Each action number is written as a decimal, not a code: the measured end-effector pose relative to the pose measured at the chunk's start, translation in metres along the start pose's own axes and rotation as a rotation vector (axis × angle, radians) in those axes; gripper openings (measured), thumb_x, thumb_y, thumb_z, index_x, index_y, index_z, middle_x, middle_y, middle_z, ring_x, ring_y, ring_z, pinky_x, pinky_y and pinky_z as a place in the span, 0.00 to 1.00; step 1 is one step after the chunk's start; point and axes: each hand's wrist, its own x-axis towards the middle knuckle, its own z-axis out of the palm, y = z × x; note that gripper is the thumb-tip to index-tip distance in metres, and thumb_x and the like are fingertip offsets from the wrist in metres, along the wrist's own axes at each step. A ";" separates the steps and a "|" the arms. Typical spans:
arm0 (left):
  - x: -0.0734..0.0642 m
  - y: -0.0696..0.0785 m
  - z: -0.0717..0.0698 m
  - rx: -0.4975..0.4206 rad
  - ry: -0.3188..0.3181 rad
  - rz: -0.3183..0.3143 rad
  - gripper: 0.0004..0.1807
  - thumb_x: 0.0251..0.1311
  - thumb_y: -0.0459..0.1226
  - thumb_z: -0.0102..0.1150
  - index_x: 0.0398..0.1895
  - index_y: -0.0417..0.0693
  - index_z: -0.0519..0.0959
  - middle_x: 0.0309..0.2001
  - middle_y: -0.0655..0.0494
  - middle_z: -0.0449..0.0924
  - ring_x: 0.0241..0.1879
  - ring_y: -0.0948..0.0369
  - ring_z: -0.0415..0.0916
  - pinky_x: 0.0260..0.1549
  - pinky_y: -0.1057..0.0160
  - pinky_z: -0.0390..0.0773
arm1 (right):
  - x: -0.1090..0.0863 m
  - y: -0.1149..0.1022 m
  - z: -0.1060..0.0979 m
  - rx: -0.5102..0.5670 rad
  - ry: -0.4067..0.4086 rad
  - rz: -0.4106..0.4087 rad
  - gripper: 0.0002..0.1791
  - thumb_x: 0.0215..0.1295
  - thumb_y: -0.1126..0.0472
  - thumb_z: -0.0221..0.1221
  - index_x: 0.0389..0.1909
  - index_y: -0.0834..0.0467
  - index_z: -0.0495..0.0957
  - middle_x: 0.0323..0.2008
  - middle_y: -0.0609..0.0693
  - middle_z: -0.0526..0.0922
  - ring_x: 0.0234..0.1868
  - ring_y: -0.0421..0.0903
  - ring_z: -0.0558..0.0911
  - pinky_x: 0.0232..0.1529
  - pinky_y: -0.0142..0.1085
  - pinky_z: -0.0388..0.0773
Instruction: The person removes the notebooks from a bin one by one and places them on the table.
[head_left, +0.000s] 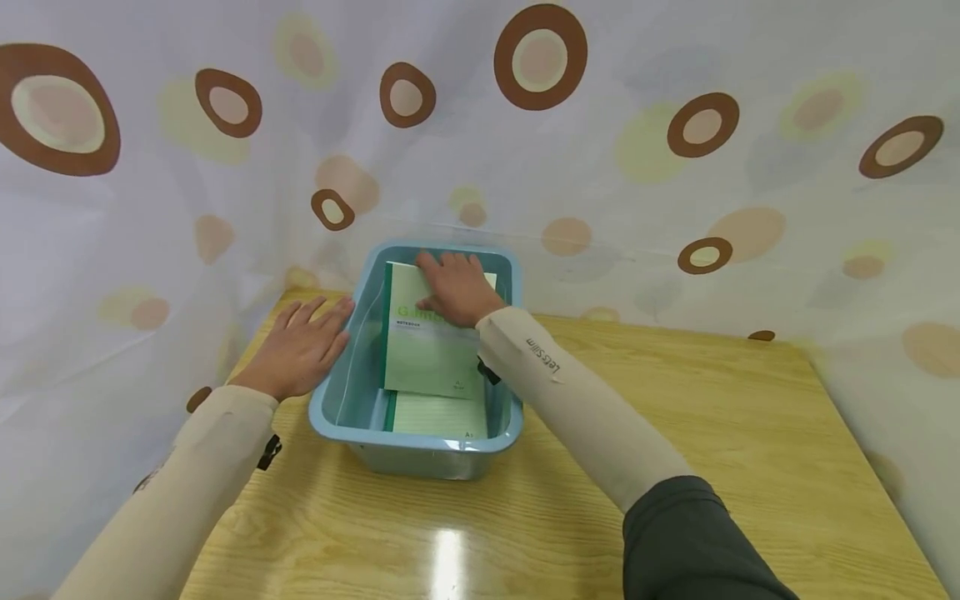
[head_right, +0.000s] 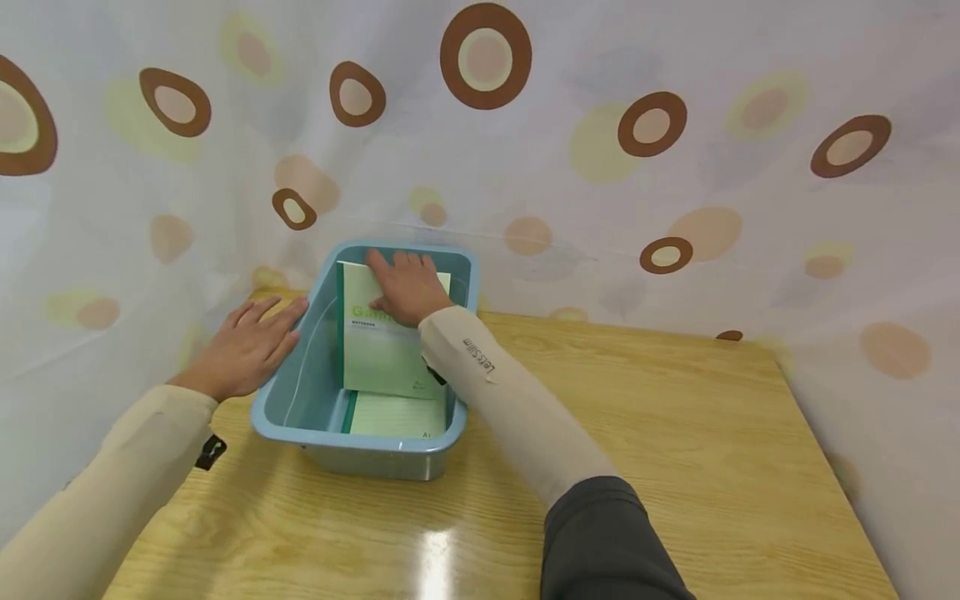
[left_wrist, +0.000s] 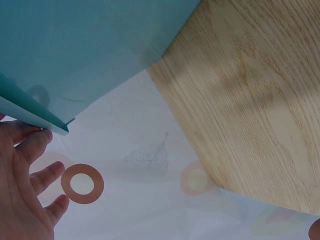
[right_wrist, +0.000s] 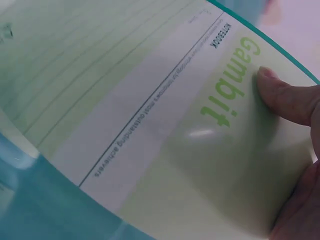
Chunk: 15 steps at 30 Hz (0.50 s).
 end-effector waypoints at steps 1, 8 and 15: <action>0.000 0.000 0.001 0.002 0.000 0.000 0.30 0.77 0.45 0.29 0.76 0.39 0.48 0.75 0.44 0.50 0.73 0.40 0.41 0.68 0.40 0.37 | -0.001 0.000 -0.004 0.009 0.023 -0.004 0.28 0.65 0.47 0.61 0.59 0.55 0.63 0.40 0.53 0.74 0.41 0.50 0.72 0.45 0.44 0.65; -0.002 0.000 0.002 0.019 0.005 0.011 0.30 0.77 0.45 0.30 0.76 0.39 0.49 0.74 0.43 0.51 0.73 0.40 0.42 0.68 0.40 0.37 | -0.013 0.004 -0.042 0.097 0.145 0.005 0.29 0.64 0.49 0.62 0.58 0.57 0.64 0.39 0.53 0.73 0.39 0.50 0.70 0.43 0.43 0.62; -0.002 0.000 0.001 0.021 0.011 0.023 0.30 0.77 0.45 0.30 0.75 0.38 0.50 0.74 0.43 0.53 0.72 0.39 0.43 0.68 0.39 0.38 | -0.039 0.017 -0.103 0.209 0.319 0.051 0.28 0.63 0.51 0.64 0.56 0.61 0.65 0.44 0.55 0.76 0.45 0.51 0.71 0.48 0.45 0.62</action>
